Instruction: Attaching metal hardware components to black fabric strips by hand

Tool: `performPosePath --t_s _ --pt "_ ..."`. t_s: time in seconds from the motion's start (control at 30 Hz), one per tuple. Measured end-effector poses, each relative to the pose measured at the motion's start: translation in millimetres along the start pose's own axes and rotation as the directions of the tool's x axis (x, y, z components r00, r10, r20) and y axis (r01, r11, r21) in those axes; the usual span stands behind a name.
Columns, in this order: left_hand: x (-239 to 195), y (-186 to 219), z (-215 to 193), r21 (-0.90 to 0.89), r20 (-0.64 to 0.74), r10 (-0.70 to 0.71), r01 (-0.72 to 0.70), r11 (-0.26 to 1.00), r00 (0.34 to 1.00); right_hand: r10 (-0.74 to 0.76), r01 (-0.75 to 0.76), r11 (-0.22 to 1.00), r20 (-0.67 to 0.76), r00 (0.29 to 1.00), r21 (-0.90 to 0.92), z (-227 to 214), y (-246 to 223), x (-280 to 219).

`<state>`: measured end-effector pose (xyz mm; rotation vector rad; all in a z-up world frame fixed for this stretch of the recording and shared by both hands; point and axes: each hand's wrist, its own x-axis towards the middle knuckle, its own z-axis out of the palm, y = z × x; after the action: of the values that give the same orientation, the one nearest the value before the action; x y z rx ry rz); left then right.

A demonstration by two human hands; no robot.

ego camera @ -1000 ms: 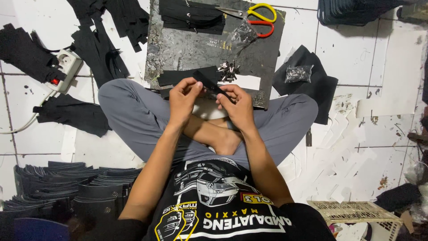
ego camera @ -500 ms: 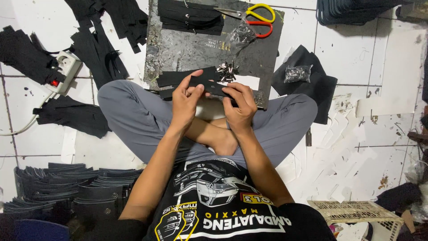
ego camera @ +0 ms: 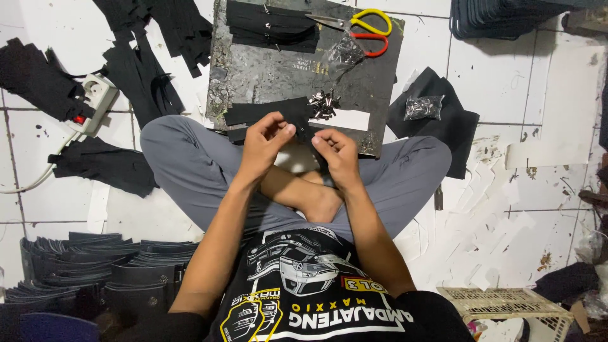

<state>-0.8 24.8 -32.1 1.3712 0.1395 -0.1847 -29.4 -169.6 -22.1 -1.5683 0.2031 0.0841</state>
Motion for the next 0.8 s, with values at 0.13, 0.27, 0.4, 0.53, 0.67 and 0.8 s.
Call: performPosePath --t_s 0.13,0.27,0.4,0.53,0.67,0.8 --pt "-0.2 18.9 13.2 0.064 -0.047 -0.004 0.007 0.998 0.999 0.127 -0.135 0.978 0.061 0.990 0.161 -0.8 1.3 3.9" --pt "0.5 16.5 14.3 0.080 -0.100 0.003 0.005 0.997 0.995 0.131 -0.153 0.970 0.120 0.984 0.191 6.0 -11.8 8.2" --pt "0.9 11.7 15.6 0.122 -0.087 -0.012 0.022 0.992 0.996 0.091 -0.105 0.991 0.164 0.982 0.080 11.6 -17.1 15.7" --pt "-0.6 18.6 15.5 0.139 -0.129 -0.035 0.052 0.989 0.991 0.101 -0.109 0.994 0.183 0.978 0.032 13.4 -16.7 16.6" --pt "-0.4 23.4 12.6 0.022 -0.245 -0.110 0.119 0.993 0.963 0.113 -0.121 0.992 0.202 0.973 0.028 11.5 -11.8 18.4" --pt "4.1 10.1 5.8 -0.141 -0.258 -0.188 0.155 0.978 0.948 0.137 -0.151 0.988 0.232 0.963 0.043 9.3 -23.2 19.5"
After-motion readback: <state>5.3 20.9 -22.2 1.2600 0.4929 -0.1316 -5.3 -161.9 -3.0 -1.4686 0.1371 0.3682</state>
